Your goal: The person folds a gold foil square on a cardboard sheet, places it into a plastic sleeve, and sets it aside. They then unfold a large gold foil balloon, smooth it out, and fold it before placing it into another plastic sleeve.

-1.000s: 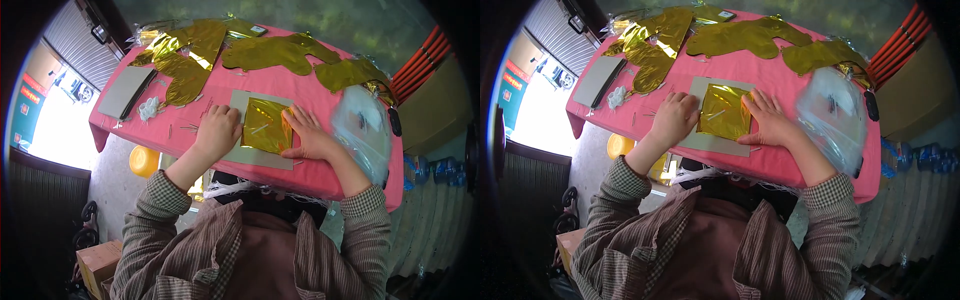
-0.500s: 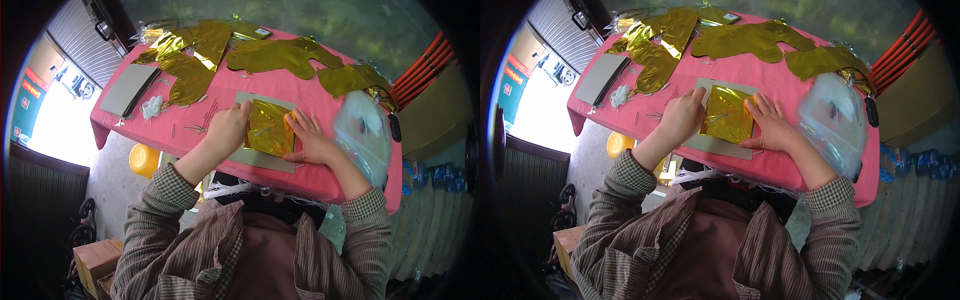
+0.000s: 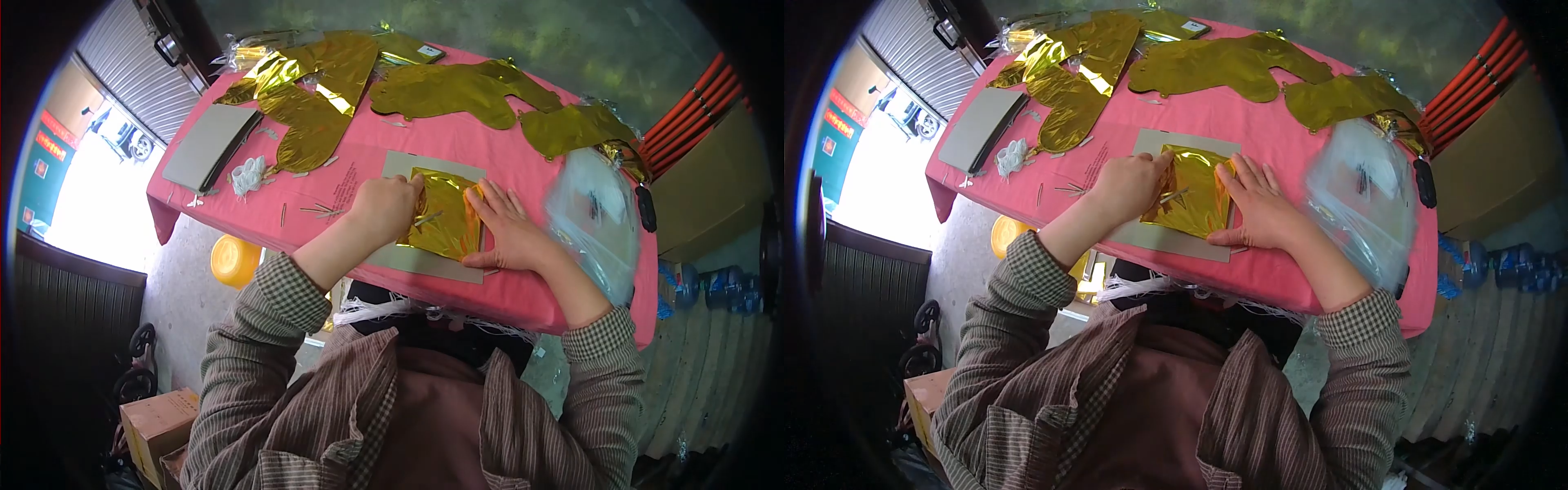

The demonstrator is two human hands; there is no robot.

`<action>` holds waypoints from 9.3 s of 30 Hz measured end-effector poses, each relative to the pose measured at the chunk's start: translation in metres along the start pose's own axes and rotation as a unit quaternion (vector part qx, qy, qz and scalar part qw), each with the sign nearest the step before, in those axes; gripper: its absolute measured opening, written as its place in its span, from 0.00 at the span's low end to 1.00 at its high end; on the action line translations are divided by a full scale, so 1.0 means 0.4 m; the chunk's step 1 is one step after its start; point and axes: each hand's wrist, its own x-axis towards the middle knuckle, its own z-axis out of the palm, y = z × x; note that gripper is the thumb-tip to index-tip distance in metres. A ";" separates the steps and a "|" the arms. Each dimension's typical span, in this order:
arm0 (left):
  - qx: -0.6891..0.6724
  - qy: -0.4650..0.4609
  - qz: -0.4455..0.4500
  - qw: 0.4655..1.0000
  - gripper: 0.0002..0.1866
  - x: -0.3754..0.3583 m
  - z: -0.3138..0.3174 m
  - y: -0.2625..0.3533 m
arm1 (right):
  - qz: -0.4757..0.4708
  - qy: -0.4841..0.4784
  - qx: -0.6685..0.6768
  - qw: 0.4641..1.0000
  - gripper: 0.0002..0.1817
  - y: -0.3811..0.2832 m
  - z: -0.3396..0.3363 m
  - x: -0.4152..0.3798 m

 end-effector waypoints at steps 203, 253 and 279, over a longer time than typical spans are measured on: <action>-0.128 -0.007 0.190 0.973 0.39 -0.005 0.012 0.046 | 0.007 0.018 0.019 1.000 0.59 0.033 0.020 -0.044; -0.229 0.139 0.158 0.950 0.22 -0.169 -0.020 -0.013 | 0.002 0.231 -0.003 0.973 0.21 -0.026 0.028 -0.106; -0.218 0.147 0.203 0.943 0.32 -0.186 0.009 0.128 | -0.131 0.317 -0.032 0.939 0.07 -0.046 0.045 0.048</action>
